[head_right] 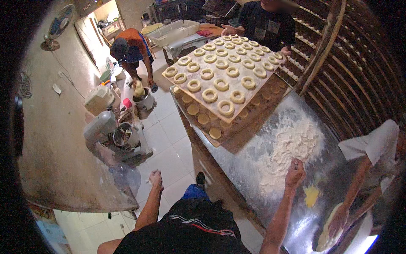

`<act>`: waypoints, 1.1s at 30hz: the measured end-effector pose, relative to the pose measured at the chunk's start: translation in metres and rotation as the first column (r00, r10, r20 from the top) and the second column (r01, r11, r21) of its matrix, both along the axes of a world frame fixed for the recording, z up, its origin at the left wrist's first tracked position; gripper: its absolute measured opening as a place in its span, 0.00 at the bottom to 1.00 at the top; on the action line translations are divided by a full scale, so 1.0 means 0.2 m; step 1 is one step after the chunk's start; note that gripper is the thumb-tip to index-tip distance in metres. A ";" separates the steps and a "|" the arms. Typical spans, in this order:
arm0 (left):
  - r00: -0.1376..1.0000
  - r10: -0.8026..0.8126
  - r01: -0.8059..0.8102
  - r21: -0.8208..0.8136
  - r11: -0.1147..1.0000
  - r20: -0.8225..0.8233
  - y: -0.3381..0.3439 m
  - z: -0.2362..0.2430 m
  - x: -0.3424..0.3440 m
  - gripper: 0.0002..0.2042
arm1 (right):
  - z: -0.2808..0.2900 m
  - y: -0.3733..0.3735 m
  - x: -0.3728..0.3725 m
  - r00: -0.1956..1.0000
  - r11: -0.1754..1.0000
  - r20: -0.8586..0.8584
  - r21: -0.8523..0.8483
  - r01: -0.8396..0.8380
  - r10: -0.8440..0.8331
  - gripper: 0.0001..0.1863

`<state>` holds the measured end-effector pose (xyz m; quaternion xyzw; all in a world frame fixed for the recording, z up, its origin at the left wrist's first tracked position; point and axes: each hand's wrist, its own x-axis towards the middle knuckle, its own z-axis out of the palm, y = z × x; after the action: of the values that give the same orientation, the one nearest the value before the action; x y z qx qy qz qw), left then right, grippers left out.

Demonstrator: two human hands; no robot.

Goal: The person shapes dough pieces into rings by hand on a floured metal table. They repeatedly pick up dough, roll it, and form a hole in the center, then place the rings onto a wooden board. Other workers are visible nearby performing similar tasks.

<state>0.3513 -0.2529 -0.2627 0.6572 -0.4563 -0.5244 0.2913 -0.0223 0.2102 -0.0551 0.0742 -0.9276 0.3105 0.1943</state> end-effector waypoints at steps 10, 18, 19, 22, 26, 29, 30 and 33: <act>0.837 -0.508 0.500 -0.664 0.556 0.205 -0.74 0.95 -1.16 0.16 | 0.03 -1.13 -0.18 0.889 0.892 0.160 -0.227 -0.391 0.430 0.17; 0.340 -0.552 0.911 -0.413 -0.009 0.762 -1.27 1.06 -1.73 0.17 | 0.08 -2.72 -0.60 0.567 0.594 0.189 -0.150 -0.791 0.802 0.19; 0.298 -0.560 0.927 -0.375 -0.026 0.773 -1.29 1.06 -1.75 0.18 | 0.05 -2.84 -0.64 0.552 0.559 0.090 -0.085 -0.825 0.829 0.20; 0.238 -0.593 0.951 -0.309 -0.020 0.769 -1.33 1.05 -1.80 0.18 | -0.03 -3.02 -0.73 0.647 0.579 0.056 0.393 -0.715 0.761 0.20; 0.210 -0.805 0.976 -0.066 0.209 0.555 -1.39 1.08 -1.84 0.20 | -0.01 -3.18 -0.76 0.522 0.497 0.379 0.169 -0.851 0.764 0.21; 0.173 -0.792 0.980 -0.179 0.082 0.586 -1.34 1.15 -1.84 0.19 | 0.05 -3.04 -0.70 0.371 0.460 0.272 -0.517 -0.722 0.888 0.25; 0.272 -0.849 0.956 -0.226 0.186 0.452 -1.26 1.17 -1.85 0.14 | 0.07 -2.89 -0.71 0.433 0.473 0.199 -0.478 -0.740 0.879 0.25; 0.446 -0.862 0.835 -0.460 0.303 0.242 -0.85 1.22 -1.92 0.11 | 0.09 -2.06 -0.55 0.727 0.758 0.352 -0.553 -0.346 0.589 0.27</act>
<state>-0.0322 -0.4230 -0.0180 0.1989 -0.8472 -0.4701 0.1472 -0.1323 -0.2016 -0.0366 0.1814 -0.7947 0.5640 -0.1321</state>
